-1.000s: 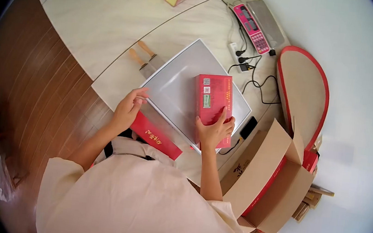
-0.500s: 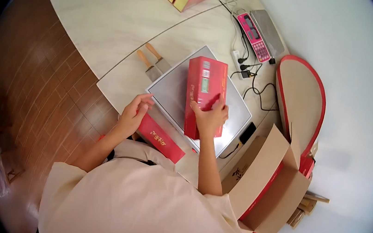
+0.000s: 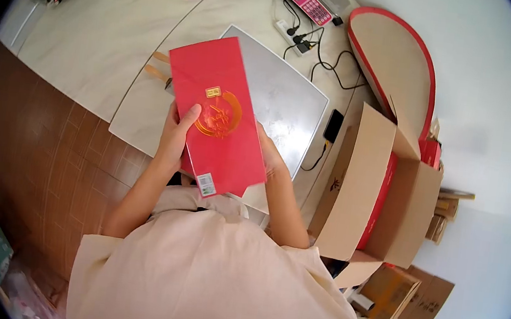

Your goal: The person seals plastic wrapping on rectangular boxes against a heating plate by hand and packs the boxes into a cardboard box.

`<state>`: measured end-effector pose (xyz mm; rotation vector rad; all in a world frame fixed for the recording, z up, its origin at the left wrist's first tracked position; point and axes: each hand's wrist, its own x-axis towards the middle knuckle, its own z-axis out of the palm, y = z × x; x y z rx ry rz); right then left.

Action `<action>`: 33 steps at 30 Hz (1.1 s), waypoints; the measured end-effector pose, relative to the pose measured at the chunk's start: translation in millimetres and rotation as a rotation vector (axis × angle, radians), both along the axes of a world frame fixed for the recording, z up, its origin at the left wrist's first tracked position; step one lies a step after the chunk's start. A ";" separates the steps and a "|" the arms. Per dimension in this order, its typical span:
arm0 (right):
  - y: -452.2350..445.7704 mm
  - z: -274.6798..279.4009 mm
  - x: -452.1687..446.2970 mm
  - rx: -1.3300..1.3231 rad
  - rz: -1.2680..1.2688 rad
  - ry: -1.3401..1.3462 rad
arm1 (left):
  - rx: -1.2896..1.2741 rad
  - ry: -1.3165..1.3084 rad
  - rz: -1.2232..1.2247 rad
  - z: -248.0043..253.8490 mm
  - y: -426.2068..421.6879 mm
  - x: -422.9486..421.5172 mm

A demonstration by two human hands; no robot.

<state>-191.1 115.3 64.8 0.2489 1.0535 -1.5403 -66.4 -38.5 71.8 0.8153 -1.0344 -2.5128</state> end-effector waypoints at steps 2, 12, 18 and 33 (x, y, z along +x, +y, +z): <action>4.0 14.3 -2.7 0.243 0.101 0.475 | -0.090 -0.015 0.151 -9.0 1.9 -4.4; 19.1 36.4 30.1 0.390 0.166 1.792 | -0.342 -0.061 0.298 -11.3 26.9 -13.5; -1.3 33.1 12.2 0.460 0.317 1.850 | -0.386 -0.111 0.227 -12.0 59.7 -29.8; 17.9 -37.0 -64.6 0.504 0.552 1.899 | -0.482 -0.376 0.256 -65.6 15.5 27.7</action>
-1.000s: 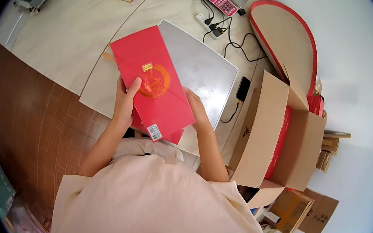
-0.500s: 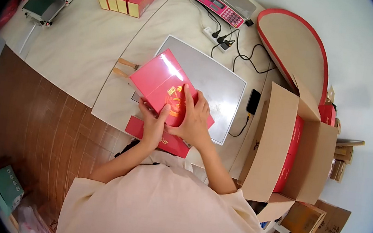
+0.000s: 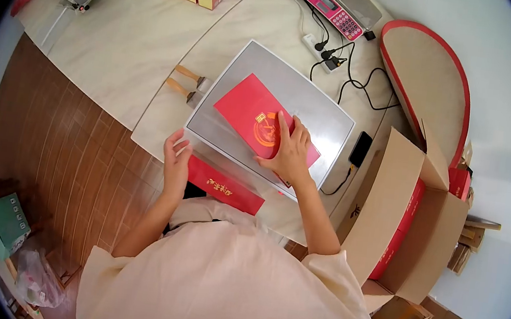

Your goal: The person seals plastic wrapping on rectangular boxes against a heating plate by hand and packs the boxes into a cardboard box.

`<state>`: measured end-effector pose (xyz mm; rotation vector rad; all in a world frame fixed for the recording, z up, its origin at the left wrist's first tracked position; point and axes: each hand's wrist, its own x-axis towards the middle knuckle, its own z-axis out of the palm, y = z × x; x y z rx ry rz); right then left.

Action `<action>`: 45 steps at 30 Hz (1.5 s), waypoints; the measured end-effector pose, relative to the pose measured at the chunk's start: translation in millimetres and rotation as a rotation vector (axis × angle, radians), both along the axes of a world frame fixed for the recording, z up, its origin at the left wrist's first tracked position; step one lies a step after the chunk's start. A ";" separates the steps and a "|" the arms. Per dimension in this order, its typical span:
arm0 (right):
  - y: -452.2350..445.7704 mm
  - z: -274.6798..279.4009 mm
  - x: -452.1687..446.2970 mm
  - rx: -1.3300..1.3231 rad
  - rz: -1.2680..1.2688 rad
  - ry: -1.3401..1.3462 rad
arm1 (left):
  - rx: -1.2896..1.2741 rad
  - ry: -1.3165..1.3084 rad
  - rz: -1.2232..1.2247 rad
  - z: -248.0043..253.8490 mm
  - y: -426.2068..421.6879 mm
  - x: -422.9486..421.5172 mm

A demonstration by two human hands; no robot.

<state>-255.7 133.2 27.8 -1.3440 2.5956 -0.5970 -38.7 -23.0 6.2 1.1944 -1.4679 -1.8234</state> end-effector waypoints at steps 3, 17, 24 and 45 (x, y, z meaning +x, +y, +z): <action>-1.0 5.3 0.8 0.035 0.009 0.059 | 0.007 -0.027 0.040 -1.1 0.7 6.5; -36.0 -6.2 -58.8 0.037 0.038 0.213 | 0.079 -0.065 0.077 -25.6 -1.8 11.9; -72.6 -20.3 -110.3 0.029 -0.037 0.300 | 0.081 -0.014 0.114 -27.2 -1.9 22.8; 111.1 17.4 58.1 0.248 -0.187 0.108 | 0.135 0.112 -0.090 -24.6 -2.2 17.9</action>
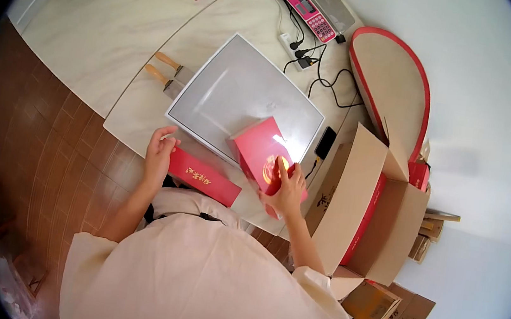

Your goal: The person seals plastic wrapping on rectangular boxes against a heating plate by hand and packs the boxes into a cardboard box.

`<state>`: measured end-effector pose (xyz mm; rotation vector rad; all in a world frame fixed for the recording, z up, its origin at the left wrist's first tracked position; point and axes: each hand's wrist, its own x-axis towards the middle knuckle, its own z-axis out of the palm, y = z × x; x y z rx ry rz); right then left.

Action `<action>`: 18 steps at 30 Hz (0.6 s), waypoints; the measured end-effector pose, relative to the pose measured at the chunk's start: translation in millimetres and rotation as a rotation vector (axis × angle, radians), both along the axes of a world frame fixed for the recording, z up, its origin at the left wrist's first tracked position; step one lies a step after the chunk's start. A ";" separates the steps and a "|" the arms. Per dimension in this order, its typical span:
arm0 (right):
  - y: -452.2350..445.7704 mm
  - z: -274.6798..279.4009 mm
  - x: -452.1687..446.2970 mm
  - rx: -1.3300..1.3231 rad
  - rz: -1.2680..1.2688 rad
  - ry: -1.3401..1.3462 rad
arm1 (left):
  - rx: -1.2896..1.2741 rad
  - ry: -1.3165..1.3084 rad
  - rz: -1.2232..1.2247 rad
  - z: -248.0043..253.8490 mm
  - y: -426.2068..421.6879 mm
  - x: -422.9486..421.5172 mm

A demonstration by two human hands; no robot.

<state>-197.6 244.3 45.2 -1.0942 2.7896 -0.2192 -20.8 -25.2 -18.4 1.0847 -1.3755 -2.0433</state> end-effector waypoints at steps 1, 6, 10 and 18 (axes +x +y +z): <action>6.5 2.6 4.7 0.013 -0.004 -0.019 | -0.002 0.021 -0.009 0.2 -1.3 0.1; 25.9 42.2 10.7 -0.516 -0.360 -0.917 | 0.024 0.029 -0.110 -0.4 -5.8 -2.3; 45.6 41.6 21.7 -1.129 -0.753 -1.648 | 0.102 0.121 -0.373 32.7 2.2 -26.3; -13.5 -28.5 84.0 -1.744 -0.570 -1.803 | 0.189 0.343 -0.682 106.1 24.6 -50.5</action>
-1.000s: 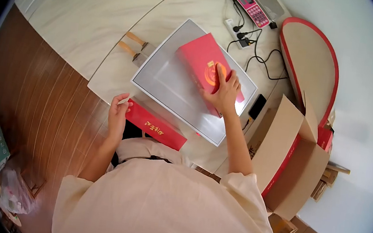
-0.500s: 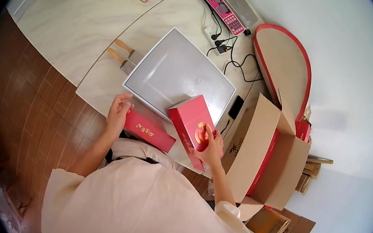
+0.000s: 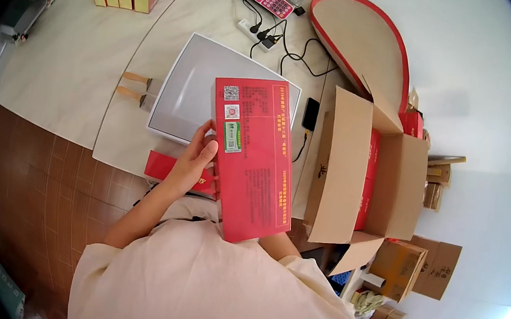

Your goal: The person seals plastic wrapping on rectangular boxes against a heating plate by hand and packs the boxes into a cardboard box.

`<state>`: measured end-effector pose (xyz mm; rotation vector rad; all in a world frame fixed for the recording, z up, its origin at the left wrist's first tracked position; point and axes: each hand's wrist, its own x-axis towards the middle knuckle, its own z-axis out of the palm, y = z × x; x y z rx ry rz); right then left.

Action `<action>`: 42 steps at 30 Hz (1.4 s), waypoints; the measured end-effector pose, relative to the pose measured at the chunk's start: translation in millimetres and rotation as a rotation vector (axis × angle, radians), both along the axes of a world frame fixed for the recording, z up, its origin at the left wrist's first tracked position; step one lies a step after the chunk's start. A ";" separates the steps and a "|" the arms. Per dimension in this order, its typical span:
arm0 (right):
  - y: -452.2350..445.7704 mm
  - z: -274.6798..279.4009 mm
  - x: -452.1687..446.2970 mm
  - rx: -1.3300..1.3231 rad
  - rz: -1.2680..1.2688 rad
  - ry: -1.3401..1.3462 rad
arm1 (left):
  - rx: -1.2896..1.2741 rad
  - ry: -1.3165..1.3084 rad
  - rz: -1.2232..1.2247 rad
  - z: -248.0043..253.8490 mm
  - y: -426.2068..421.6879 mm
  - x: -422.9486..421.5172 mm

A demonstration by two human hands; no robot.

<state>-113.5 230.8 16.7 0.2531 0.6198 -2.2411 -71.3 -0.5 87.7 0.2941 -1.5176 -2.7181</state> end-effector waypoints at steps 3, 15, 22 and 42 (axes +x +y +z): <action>-14.2 -4.0 15.7 0.024 -0.059 -0.024 | -0.034 0.032 -0.001 -2.5 -3.7 -0.4; -35.1 -1.8 10.2 0.119 -0.270 -0.023 | -0.005 -0.077 -0.047 16.5 4.6 -23.0; -31.0 -1.5 14.8 0.186 -0.453 -0.023 | -0.013 -0.178 -0.242 7.1 8.0 -39.1; 137.0 125.5 -3.6 0.765 -0.273 0.242 | -0.119 0.091 -0.434 14.6 151.7 -80.9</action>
